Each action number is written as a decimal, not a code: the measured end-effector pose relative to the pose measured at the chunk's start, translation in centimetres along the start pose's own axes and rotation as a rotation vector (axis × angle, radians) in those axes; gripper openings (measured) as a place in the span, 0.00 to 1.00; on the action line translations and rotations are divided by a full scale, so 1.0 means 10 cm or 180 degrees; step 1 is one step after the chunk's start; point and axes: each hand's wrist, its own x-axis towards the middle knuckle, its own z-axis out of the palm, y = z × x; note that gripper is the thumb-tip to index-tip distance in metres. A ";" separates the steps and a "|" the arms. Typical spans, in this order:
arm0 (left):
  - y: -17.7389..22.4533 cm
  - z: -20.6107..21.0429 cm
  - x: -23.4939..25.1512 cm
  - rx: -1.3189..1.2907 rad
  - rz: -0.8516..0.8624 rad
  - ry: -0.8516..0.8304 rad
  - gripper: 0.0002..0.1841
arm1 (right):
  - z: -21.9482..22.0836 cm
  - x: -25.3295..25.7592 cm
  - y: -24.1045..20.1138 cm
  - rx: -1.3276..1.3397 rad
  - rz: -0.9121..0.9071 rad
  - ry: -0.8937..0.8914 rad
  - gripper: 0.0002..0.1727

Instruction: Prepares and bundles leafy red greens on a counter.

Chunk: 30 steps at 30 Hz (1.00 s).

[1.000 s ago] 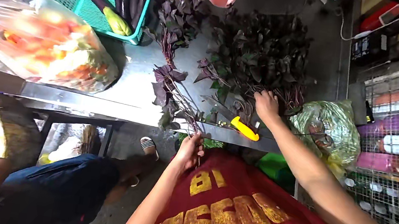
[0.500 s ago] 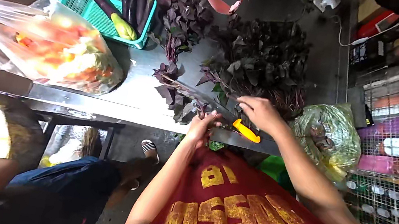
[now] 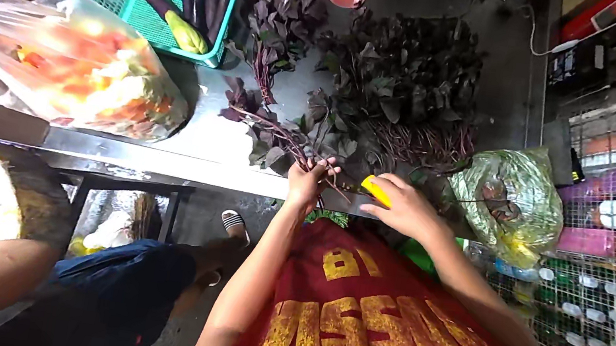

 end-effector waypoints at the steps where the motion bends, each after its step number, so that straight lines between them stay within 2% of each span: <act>1: -0.04 0.02 -0.02 0.0027 0.0025 -0.0036 0.06 | 0.07 0.04 -0.17 0.0172 0.0019 0.0020 0.36; 3: -0.15 0.02 -0.01 0.0233 0.0071 -0.0213 0.05 | 0.22 0.16 -0.48 0.0117 0.0182 -0.0174 0.34; 6: -0.26 -0.10 0.03 0.0608 0.0083 -0.0392 0.06 | 0.36 0.29 -0.58 -0.0265 0.0326 -0.0399 0.17; 7: -0.26 -0.12 0.02 0.0666 0.0027 -0.0358 0.07 | 0.31 0.30 -0.55 -0.0243 0.0273 -0.0368 0.15; 11: -0.35 -0.34 0.04 0.0554 -0.0337 -0.0395 0.16 | -0.10 0.22 -0.45 0.0108 -0.0152 0.0407 0.16; 17: -0.81 -0.48 0.10 -0.0093 -0.0904 -0.0596 0.15 | -0.88 0.07 -0.68 0.0375 -0.0703 0.1526 0.18; 22: -1.04 -0.47 0.10 -0.0512 -0.1003 -0.0892 0.07 | -1.15 0.03 -0.89 0.0809 -0.1303 0.2183 0.15; 24: -1.10 -0.45 0.10 -0.0775 -0.0974 -0.1031 0.05 | -1.11 0.08 -0.98 0.1094 -0.1387 0.2295 0.13; 26: -1.13 -0.44 0.12 -0.1000 -0.0938 -0.1151 0.08 | -0.95 0.17 -1.05 0.1389 -0.1214 0.2174 0.15; 30: -1.08 -0.36 0.15 -0.1346 -0.0573 -0.1445 0.23 | -0.25 0.31 -0.97 0.1893 -0.0267 0.1305 0.17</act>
